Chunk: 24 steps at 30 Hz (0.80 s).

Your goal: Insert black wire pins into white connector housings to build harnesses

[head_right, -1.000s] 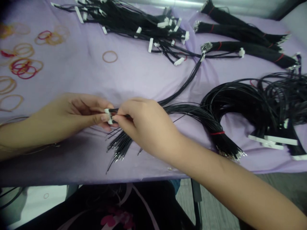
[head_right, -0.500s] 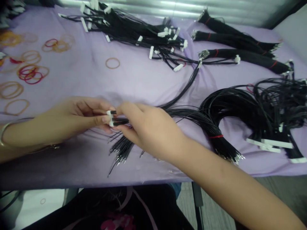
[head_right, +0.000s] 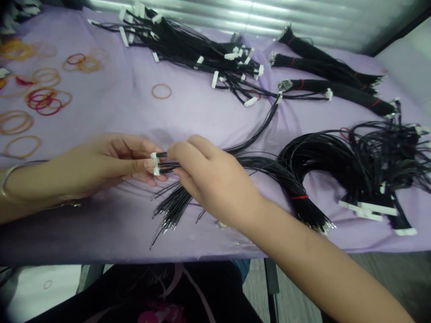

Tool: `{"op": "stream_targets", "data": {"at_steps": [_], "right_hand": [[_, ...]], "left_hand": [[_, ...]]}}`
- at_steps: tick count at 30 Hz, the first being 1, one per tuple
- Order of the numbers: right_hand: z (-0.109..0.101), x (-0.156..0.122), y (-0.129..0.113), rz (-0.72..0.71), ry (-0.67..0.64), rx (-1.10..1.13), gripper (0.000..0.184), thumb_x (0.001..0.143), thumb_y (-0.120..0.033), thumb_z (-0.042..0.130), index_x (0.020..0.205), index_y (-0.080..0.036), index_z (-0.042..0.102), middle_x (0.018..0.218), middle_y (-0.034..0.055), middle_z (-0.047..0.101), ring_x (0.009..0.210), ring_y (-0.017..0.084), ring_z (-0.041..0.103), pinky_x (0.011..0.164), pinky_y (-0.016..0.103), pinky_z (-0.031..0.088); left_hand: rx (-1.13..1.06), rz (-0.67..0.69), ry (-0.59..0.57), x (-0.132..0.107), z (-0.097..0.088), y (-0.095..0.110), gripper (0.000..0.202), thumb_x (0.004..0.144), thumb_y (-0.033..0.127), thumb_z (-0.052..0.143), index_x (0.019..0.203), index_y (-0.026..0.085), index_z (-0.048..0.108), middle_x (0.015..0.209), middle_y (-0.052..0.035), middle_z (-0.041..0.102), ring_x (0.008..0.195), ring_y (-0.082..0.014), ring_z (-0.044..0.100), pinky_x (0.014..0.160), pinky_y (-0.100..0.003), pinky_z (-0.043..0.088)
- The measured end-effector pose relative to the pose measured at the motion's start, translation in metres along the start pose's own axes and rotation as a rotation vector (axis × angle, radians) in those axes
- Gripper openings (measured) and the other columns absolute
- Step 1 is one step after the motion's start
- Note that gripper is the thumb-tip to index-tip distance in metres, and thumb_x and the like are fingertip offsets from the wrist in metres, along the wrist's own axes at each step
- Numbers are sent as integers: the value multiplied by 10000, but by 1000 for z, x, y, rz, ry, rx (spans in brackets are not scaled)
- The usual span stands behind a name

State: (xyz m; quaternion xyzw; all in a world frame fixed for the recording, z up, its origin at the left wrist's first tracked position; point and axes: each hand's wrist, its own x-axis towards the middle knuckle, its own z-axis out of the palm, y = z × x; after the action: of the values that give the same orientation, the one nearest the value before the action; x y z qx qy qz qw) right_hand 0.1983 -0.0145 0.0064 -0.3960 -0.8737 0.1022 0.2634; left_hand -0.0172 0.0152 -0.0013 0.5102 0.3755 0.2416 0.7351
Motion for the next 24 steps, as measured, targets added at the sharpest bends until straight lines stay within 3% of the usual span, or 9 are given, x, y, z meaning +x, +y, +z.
{"op": "stream_targets", "data": {"at_steps": [5,8,11,24], "right_hand": [[-3,0,-2,-18,0,-57,91,869,-135,521,859,-192,591,906,33,615,800,137,575,689,262,455],[-4,0,0,-34,6,-21,93,893,-155,519,935,-176,600,925,48,629,768,129,569,660,263,451],[-3,0,1,3,25,25,111,906,-198,538,991,-167,602,888,44,646,688,118,542,606,266,437],[4,3,-1,106,14,124,31,823,-153,608,849,-138,614,779,24,614,655,95,527,573,228,413]], "left_hand": [[-110,-22,24,-1,-1,3,65,832,142,688,852,151,749,773,-20,712,701,-93,673,696,-151,582],[-133,-16,45,-1,-1,4,71,837,124,677,857,149,740,786,-18,711,701,-88,674,697,-146,577],[-109,-18,58,-1,1,4,72,834,138,681,878,153,735,811,-24,719,698,-98,678,694,-165,581],[53,-7,40,-2,6,10,98,839,120,655,777,150,725,741,-5,720,691,-96,684,697,-134,551]]}}
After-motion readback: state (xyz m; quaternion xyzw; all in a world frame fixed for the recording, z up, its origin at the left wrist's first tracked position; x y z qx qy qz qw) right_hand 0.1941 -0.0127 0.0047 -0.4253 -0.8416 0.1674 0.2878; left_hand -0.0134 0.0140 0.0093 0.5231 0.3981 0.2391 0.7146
